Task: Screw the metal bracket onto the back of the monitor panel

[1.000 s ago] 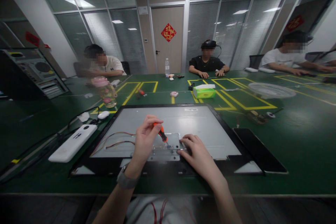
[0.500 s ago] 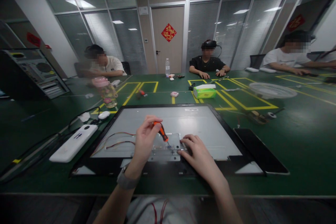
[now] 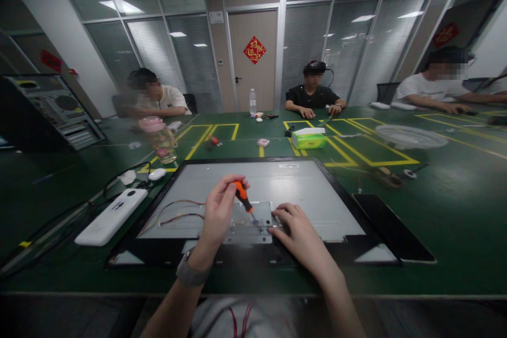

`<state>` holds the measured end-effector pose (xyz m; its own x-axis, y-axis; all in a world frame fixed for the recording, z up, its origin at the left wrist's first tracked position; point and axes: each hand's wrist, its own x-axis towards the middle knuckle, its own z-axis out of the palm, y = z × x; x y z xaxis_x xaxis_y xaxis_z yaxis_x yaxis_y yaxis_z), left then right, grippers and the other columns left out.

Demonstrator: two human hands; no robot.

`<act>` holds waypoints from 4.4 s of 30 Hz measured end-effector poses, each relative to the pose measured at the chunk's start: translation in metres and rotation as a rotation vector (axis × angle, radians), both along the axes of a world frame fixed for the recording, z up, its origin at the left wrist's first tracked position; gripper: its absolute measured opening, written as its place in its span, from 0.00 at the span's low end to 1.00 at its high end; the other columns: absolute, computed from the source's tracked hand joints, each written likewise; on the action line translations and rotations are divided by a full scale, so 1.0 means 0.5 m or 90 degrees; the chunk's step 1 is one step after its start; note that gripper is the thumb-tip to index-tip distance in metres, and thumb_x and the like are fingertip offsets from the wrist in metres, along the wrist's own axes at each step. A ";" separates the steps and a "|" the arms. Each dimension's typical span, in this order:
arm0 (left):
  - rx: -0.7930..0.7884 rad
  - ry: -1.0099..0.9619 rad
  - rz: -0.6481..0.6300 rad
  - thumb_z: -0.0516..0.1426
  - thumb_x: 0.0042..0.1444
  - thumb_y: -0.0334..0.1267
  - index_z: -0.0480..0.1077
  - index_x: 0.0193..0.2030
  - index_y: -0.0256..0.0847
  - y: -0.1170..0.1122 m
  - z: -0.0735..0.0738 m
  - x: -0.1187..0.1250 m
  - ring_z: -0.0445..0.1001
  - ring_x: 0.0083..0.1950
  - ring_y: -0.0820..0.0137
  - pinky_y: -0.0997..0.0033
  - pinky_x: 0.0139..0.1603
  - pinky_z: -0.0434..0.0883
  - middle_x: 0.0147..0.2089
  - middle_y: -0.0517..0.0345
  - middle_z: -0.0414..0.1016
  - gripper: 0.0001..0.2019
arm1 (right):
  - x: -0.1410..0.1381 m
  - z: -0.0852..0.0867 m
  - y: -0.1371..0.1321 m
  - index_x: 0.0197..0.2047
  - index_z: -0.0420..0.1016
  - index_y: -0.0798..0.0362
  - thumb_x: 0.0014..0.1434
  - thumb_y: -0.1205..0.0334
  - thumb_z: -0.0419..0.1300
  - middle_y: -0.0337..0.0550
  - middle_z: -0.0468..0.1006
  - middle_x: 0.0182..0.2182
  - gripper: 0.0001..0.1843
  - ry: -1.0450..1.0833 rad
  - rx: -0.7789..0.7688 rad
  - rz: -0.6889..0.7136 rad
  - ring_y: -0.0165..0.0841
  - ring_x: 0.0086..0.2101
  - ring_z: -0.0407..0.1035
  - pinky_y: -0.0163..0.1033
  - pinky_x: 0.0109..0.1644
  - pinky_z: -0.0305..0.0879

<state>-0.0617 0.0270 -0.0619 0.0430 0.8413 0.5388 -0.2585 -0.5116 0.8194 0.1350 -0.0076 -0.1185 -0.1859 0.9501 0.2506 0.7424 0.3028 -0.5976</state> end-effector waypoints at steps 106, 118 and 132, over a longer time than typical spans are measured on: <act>-0.004 0.023 -0.012 0.58 0.64 0.43 0.79 0.48 0.43 -0.004 0.005 0.005 0.76 0.47 0.64 0.67 0.49 0.72 0.48 0.51 0.77 0.12 | -0.005 0.012 -0.005 0.49 0.78 0.51 0.62 0.60 0.62 0.50 0.76 0.50 0.13 0.004 -0.003 0.003 0.45 0.52 0.70 0.51 0.60 0.66; 0.026 0.008 0.025 0.58 0.63 0.42 0.80 0.44 0.40 -0.003 0.002 0.005 0.75 0.45 0.66 0.68 0.47 0.71 0.44 0.51 0.75 0.11 | -0.006 0.010 -0.005 0.49 0.78 0.52 0.61 0.59 0.62 0.51 0.76 0.50 0.13 0.006 -0.005 -0.003 0.45 0.53 0.70 0.50 0.60 0.66; -0.017 0.001 -0.017 0.58 0.64 0.45 0.79 0.48 0.40 -0.004 0.000 0.003 0.74 0.44 0.65 0.67 0.46 0.72 0.40 0.52 0.75 0.14 | -0.002 0.003 -0.003 0.49 0.78 0.50 0.62 0.59 0.62 0.50 0.76 0.50 0.13 0.003 0.009 -0.003 0.45 0.52 0.70 0.51 0.60 0.66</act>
<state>-0.0603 0.0250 -0.0616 0.0661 0.8542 0.5157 -0.2703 -0.4822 0.8333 0.1338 -0.0091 -0.1173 -0.1796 0.9473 0.2651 0.7408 0.3076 -0.5972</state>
